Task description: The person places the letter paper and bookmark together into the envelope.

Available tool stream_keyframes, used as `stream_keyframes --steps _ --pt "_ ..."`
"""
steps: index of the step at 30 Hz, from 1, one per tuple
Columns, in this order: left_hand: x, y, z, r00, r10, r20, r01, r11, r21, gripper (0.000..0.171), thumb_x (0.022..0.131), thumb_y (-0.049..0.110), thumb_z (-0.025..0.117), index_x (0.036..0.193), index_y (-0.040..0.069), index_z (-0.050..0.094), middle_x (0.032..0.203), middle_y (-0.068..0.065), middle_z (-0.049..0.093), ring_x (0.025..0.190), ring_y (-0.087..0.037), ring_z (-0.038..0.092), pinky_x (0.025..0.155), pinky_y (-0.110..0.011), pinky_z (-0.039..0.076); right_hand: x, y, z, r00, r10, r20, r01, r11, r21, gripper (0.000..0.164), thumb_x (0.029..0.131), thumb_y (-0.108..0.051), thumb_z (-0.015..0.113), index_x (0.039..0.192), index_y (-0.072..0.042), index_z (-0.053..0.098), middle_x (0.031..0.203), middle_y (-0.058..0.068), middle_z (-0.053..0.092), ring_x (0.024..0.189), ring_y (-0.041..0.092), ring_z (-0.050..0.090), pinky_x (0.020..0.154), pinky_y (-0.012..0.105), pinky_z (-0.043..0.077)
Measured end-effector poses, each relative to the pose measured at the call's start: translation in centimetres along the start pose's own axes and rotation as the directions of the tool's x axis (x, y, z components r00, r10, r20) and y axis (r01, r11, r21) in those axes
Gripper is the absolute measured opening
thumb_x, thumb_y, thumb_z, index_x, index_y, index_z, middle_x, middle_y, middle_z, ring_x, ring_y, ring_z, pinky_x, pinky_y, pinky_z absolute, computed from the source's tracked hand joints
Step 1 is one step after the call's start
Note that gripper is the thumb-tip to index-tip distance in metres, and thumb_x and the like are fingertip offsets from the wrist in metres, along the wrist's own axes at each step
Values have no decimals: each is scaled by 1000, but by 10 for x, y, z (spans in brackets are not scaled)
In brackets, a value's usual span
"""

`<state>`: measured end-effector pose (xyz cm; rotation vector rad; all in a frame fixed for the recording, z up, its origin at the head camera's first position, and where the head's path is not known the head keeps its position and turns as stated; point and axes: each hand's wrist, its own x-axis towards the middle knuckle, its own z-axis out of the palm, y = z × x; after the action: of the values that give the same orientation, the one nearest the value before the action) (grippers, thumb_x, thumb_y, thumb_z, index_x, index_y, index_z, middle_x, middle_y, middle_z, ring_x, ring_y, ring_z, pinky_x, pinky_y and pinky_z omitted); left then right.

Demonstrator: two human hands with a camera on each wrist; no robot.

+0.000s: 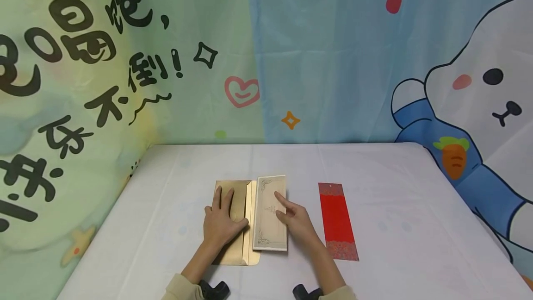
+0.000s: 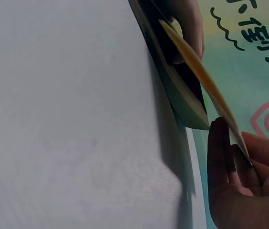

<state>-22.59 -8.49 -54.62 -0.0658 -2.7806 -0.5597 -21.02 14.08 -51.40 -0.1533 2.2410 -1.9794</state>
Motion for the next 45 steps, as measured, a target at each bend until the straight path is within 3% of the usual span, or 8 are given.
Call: stream_keyframes --steps 10,17,21,28,36,45 --pt "-5 -5 -2 1000 19 8 -19 1000 5 92 59 59 60 141 22 40 150 -12 21 75 -30 42 54 -30 33 -6 7 17 1000 21 11 -21 1000 5 52 87 -3 57 137 -9 45 143 2 38 133 18 28 101 39 30" --pt "-7 -7 -3 1000 26 6 -26 1000 3 90 60 58 60 140 22 40 149 -12 22 74 -30 42 54 -30 33 -11 7 25 999 39 -3 -39 998 51 54 86 2 58 137 -7 44 142 6 38 124 22 42 90 26 42" --pt "-7 -7 -3 1000 21 9 -21 1000 -4 90 60 58 60 140 22 41 149 -12 22 73 -29 41 54 -30 32 -11 8 27 999 43 -30 -42 999 24 55 84 2 60 136 -8 46 140 8 41 121 24 46 87 25 44" --pt "-6 -6 -3 1000 21 19 -21 1000 13 92 59 60 61 141 22 40 149 -12 22 75 -31 42 55 -31 33 -8 11 27 994 76 -77 -76 997 -6 54 83 -1 61 135 -10 49 138 6 44 127 21 40 96 33 37" --pt "-6 -4 -4 999 18 26 -18 1000 17 93 58 60 61 140 21 41 149 -13 23 76 -32 43 55 -31 34 -6 11 28 992 92 -92 -86 994 63 54 84 -3 61 135 -9 48 138 7 44 128 22 38 98 38 36" --pt "-7 -4 -6 1000 16 26 -16 1000 -2 92 59 59 61 140 22 40 149 -13 22 75 -30 42 54 -30 33 -7 11 33 993 91 -74 -84 993 84 54 83 -1 61 135 -9 48 134 8 48 126 21 41 93 34 40"
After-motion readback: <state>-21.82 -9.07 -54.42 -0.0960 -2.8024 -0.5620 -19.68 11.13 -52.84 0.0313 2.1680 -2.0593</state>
